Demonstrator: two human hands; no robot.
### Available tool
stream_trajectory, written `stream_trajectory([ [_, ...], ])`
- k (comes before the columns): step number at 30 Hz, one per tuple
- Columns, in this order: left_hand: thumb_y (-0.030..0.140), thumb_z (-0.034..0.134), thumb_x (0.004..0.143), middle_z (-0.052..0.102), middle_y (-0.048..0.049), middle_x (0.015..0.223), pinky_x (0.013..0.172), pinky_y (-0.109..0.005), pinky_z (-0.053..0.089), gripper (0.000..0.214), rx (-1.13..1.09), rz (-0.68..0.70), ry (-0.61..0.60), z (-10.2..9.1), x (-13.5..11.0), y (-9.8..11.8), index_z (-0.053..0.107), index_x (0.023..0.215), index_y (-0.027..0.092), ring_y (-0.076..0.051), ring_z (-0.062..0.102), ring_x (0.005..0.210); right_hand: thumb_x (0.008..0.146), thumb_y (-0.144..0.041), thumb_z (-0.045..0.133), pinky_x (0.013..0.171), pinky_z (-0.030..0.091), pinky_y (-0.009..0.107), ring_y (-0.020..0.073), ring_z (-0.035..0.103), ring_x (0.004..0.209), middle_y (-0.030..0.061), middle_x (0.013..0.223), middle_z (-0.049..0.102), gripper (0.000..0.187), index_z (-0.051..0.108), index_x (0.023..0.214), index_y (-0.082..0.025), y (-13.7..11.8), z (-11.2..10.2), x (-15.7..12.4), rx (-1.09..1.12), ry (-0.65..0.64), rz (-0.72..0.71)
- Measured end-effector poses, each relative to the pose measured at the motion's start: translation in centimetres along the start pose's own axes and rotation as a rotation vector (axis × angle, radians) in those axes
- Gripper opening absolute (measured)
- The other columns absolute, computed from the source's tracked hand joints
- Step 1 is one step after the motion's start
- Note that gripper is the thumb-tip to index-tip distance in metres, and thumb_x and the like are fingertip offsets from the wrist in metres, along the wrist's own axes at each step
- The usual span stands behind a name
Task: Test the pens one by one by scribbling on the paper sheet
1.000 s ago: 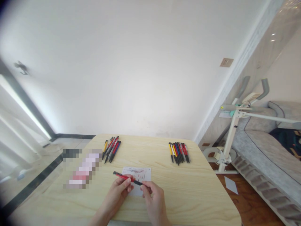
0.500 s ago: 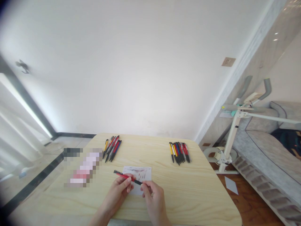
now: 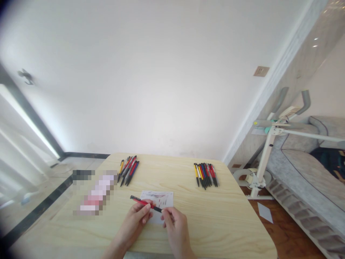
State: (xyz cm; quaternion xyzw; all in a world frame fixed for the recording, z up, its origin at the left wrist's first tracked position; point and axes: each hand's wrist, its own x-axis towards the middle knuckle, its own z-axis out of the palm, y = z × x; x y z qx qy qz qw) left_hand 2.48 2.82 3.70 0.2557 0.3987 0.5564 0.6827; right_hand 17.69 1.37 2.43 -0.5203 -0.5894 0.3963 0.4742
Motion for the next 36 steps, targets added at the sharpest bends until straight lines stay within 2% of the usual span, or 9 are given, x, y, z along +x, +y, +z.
stream_trajectory([
  [14, 0.028, 0.073, 0.063, 0.065, -0.0026, 0.074, 0.053, -0.022, 0.036, 0.019, 0.017, 0.011, -0.036, 0.12, 0.0, 0.13, 0.066, 0.075, 0.015, -0.004, 0.043, 0.046, 0.085, -0.048, 0.043, 0.045, 0.041, 0.02, 0.0121, 0.053, 0.046, 0.0019, 0.059, 0.058, 0.04, 0.057, 0.067, -0.016, 0.41, 0.26, -0.13, -0.01, 0.01, 0.033],
  [26, 0.03, 0.073, 0.062, 0.064, -0.0023, 0.074, 0.051, -0.022, 0.036, 0.021, 0.049, 0.029, -0.016, 0.15, 0.07, 0.04, 0.064, 0.075, 0.015, -0.005, 0.046, 0.046, 0.084, -0.05, 0.043, 0.043, 0.04, 0.02, 0.012, 0.051, 0.045, 0.001, 0.055, 0.056, 0.041, 0.058, 0.067, -0.016, 0.25, 0.24, -0.1, 0.019, -0.005, 0.052],
  [33, 0.027, 0.069, 0.069, 0.063, -0.0009, 0.075, 0.056, -0.023, 0.038, 0.015, 0.023, 0.05, -0.026, 0.02, 0.16, -0.24, 0.063, 0.077, 0.016, -0.003, 0.043, 0.045, 0.086, -0.046, 0.043, 0.044, 0.04, 0.02, 0.0123, 0.051, 0.048, 0.0014, 0.061, 0.057, 0.037, 0.062, 0.09, -0.014, 0.43, 0.14, -0.3, 0.049, 0.015, 0.037],
  [36, 0.025, 0.068, 0.07, 0.063, -0.001, 0.076, 0.057, -0.023, 0.039, 0.014, 0.014, 0.057, -0.03, -0.1, 0.24, -0.37, 0.062, 0.078, 0.015, -0.003, 0.043, 0.045, 0.085, -0.043, 0.046, 0.045, 0.039, 0.02, 0.0121, 0.05, 0.049, 0.0011, 0.062, 0.057, 0.033, 0.06, 0.094, -0.014, 0.7, 0.06, -0.43, 0.01, 0.0, 0.002],
])
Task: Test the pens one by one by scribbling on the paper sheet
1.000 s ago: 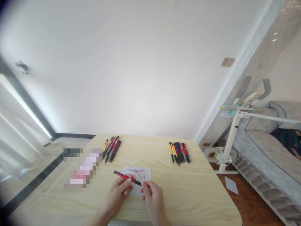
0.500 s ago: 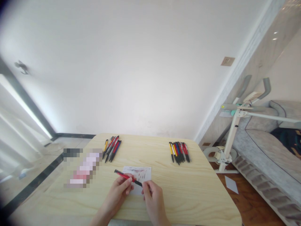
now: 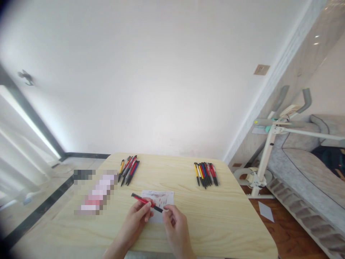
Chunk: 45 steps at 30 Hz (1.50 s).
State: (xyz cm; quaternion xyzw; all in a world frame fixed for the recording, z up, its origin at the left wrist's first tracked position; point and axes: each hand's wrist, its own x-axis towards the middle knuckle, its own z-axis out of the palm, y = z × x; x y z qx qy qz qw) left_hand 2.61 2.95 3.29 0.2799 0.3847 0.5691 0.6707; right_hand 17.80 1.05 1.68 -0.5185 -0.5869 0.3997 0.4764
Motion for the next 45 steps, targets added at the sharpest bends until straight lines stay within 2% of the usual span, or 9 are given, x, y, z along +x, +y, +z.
stream_trajectory([
  [4, 0.025, 0.068, 0.07, 0.064, -0.0022, 0.076, 0.055, -0.023, 0.039, 0.017, 0.011, 0.001, 0.012, -0.2, 0.1, -0.2, 0.061, 0.081, 0.015, -0.004, 0.044, 0.045, 0.086, -0.039, 0.047, 0.046, 0.039, 0.02, 0.0121, 0.05, 0.051, 0.0011, 0.063, 0.057, 0.029, 0.06, 0.091, -0.015, 0.2, -0.1, -0.1, -0.028, -0.029, -0.03],
  [9, 0.028, 0.066, 0.071, 0.064, -0.0017, 0.073, 0.055, -0.023, 0.04, 0.019, 0.113, 0.053, 0.016, -0.2, 0.2, -0.7, 0.06, 0.083, 0.015, -0.006, 0.048, 0.047, 0.087, -0.041, 0.045, 0.047, 0.04, 0.021, 0.0128, 0.051, 0.051, 0.0015, 0.063, 0.056, 0.031, 0.06, 0.091, -0.014, 0.5, 0.0, -0.1, 0.012, -0.012, 0.0],
  [15, 0.038, 0.056, 0.078, 0.062, -0.0003, 0.061, 0.054, -0.023, 0.042, 0.025, 0.255, 0.121, 0.019, -0.3, 0.0, -1.0, 0.06, 0.083, 0.014, -0.01, 0.053, 0.049, 0.086, -0.042, 0.045, 0.046, 0.04, 0.021, 0.0122, 0.05, 0.05, 0.001, 0.063, 0.055, 0.031, 0.059, 0.092, -0.014, 0.5, 0.0, -0.1, 0.067, 0.004, 0.031],
  [19, 0.042, 0.051, 0.08, 0.063, -0.0016, 0.063, 0.048, -0.022, 0.041, 0.029, 0.293, 0.141, 0.021, -0.1, -0.1, -1.2, 0.059, 0.077, 0.014, -0.009, 0.053, 0.045, 0.086, -0.042, 0.046, 0.046, 0.04, 0.021, 0.0122, 0.05, 0.05, 0.0009, 0.063, 0.055, 0.03, 0.058, 0.093, -0.015, 0.5, 0.0, -0.2, 0.088, 0.007, 0.029],
  [27, 0.049, 0.05, 0.078, 0.054, 0.0011, 0.048, 0.036, -0.02, 0.034, 0.04, 0.366, 0.14, 0.029, 0.6, -0.4, -1.5, 0.055, 0.058, 0.014, -0.008, 0.048, 0.036, 0.086, -0.041, 0.046, 0.045, 0.041, 0.021, 0.0116, 0.05, 0.049, 0.0005, 0.062, 0.055, 0.03, 0.057, 0.098, -0.015, 0.5, -0.1, -0.3, 0.121, 0.012, 0.019],
  [32, 0.051, 0.044, 0.081, 0.055, 0.0002, 0.045, 0.035, -0.02, 0.033, 0.045, 0.329, 0.102, 0.038, 0.3, -0.4, -1.5, 0.053, 0.055, 0.015, -0.009, 0.047, 0.034, 0.087, -0.041, 0.046, 0.045, 0.041, 0.021, 0.0113, 0.05, 0.048, 0.0002, 0.061, 0.055, 0.031, 0.057, 0.098, -0.015, 0.5, -0.1, -0.3, 0.123, 0.011, 0.022],
  [45, 0.049, 0.048, 0.08, 0.054, 0.0003, 0.044, 0.035, -0.019, 0.032, 0.044, 0.301, 0.095, 0.01, 0.2, -0.3, -1.4, 0.052, 0.054, 0.015, -0.008, 0.046, 0.034, 0.086, -0.043, 0.046, 0.043, 0.04, 0.021, 0.011, 0.048, 0.047, -0.0005, 0.06, 0.054, 0.031, 0.057, 0.096, -0.015, 0.5, 0.0, -0.2, 0.127, 0.007, 0.048],
])
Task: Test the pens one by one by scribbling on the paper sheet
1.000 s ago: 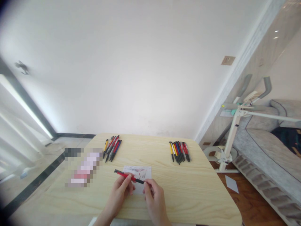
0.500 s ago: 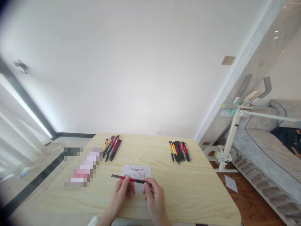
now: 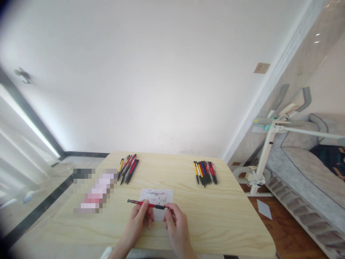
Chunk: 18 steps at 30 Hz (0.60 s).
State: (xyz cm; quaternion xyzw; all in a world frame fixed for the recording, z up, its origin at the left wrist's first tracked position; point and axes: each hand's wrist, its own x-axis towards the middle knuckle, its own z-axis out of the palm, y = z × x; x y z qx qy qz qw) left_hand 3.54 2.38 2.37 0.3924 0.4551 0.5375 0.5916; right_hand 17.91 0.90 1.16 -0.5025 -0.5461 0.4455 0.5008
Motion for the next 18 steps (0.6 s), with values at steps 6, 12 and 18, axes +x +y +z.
stream_trajectory([
  [6, 0.05, 0.048, 0.079, 0.054, 0.0001, 0.044, 0.034, -0.019, 0.031, 0.044, -0.01, -0.008, -0.021, -0.04, 0.08, -0.03, 0.052, 0.054, 0.014, -0.008, 0.046, 0.034, 0.086, -0.044, 0.045, 0.044, 0.041, 0.021, 0.0114, 0.049, 0.047, -0.0004, 0.06, 0.054, 0.034, 0.057, 0.097, -0.014, -0.03, -0.01, 0.18, -0.022, 0.003, 0.009],
  [12, 0.051, 0.049, 0.078, 0.054, 0.0003, 0.044, 0.034, -0.019, 0.03, 0.043, -0.024, -0.02, -0.02, -0.09, 0.19, -0.19, 0.052, 0.054, 0.014, -0.008, 0.045, 0.033, 0.085, -0.046, 0.046, 0.043, 0.041, 0.021, 0.0113, 0.049, 0.046, 0.0002, 0.059, 0.055, 0.036, 0.059, 0.093, -0.014, -0.39, -0.04, 0.09, -0.022, 0.006, -0.004],
  [18, 0.05, 0.048, 0.078, 0.055, 0.0, 0.044, 0.034, -0.019, 0.03, 0.044, -0.012, -0.02, -0.01, -0.07, 0.19, -0.16, 0.052, 0.054, 0.015, -0.008, 0.045, 0.033, 0.084, -0.048, 0.046, 0.044, 0.042, 0.021, 0.0116, 0.049, 0.045, 0.0005, 0.058, 0.056, 0.038, 0.061, 0.093, -0.014, -0.69, -0.09, 0.17, -0.039, 0.003, -0.02],
])
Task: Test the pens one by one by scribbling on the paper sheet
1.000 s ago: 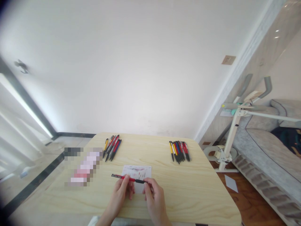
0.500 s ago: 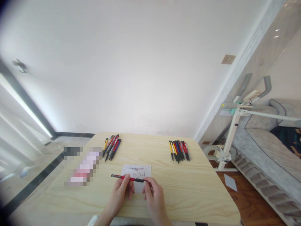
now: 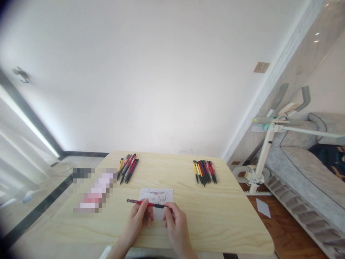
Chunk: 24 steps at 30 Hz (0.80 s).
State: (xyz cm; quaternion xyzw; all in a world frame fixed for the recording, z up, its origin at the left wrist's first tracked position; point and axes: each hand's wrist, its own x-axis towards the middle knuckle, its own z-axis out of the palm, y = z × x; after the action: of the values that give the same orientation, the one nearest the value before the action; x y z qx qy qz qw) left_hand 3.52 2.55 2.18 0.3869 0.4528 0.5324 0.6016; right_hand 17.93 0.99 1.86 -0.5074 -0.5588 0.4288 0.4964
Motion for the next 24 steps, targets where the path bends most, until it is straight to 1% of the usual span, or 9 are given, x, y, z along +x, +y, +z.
stream_trajectory([
  [8, 0.052, 0.049, 0.077, 0.054, 0.0001, 0.043, 0.034, -0.019, 0.031, 0.045, 0.013, -0.01, 0.007, 0.1, -0.02, 0.16, 0.052, 0.053, 0.015, -0.008, 0.045, 0.033, 0.086, -0.046, 0.044, 0.045, 0.04, 0.02, 0.0112, 0.049, 0.047, 0.0, 0.058, 0.055, 0.035, 0.06, 0.086, -0.015, -0.25, -0.12, 0.08, -0.049, -0.023, -0.014],
  [13, 0.051, 0.049, 0.077, 0.054, 0.0001, 0.043, 0.034, -0.019, 0.031, 0.044, 0.011, -0.012, -0.006, 0.23, -0.15, 0.41, 0.052, 0.053, 0.015, -0.008, 0.045, 0.033, 0.087, -0.048, 0.042, 0.045, 0.039, 0.02, 0.011, 0.049, 0.046, -0.0008, 0.057, 0.054, 0.037, 0.059, 0.08, -0.016, -0.49, -0.1, 0.13, -0.065, -0.03, -0.015],
  [19, 0.053, 0.048, 0.077, 0.055, 0.0004, 0.044, 0.034, -0.02, 0.031, 0.044, 0.03, -0.014, -0.009, 0.13, -0.12, 0.36, 0.052, 0.053, 0.015, -0.008, 0.045, 0.033, 0.088, -0.047, 0.04, 0.046, 0.038, 0.02, 0.011, 0.049, 0.048, -0.0008, 0.058, 0.054, 0.036, 0.055, 0.073, -0.018, -0.55, -0.03, 0.02, -0.048, -0.052, 0.008],
  [24, 0.053, 0.048, 0.077, 0.055, -0.0002, 0.044, 0.034, -0.021, 0.031, 0.045, 0.029, -0.018, -0.02, -0.01, 0.01, 0.11, 0.052, 0.052, 0.016, -0.009, 0.045, 0.033, 0.088, -0.046, 0.039, 0.046, 0.036, 0.02, 0.011, 0.047, 0.049, -0.0017, 0.056, 0.051, 0.036, 0.05, 0.067, -0.019, -0.56, 0.0, 0.06, -0.05, -0.076, 0.011],
])
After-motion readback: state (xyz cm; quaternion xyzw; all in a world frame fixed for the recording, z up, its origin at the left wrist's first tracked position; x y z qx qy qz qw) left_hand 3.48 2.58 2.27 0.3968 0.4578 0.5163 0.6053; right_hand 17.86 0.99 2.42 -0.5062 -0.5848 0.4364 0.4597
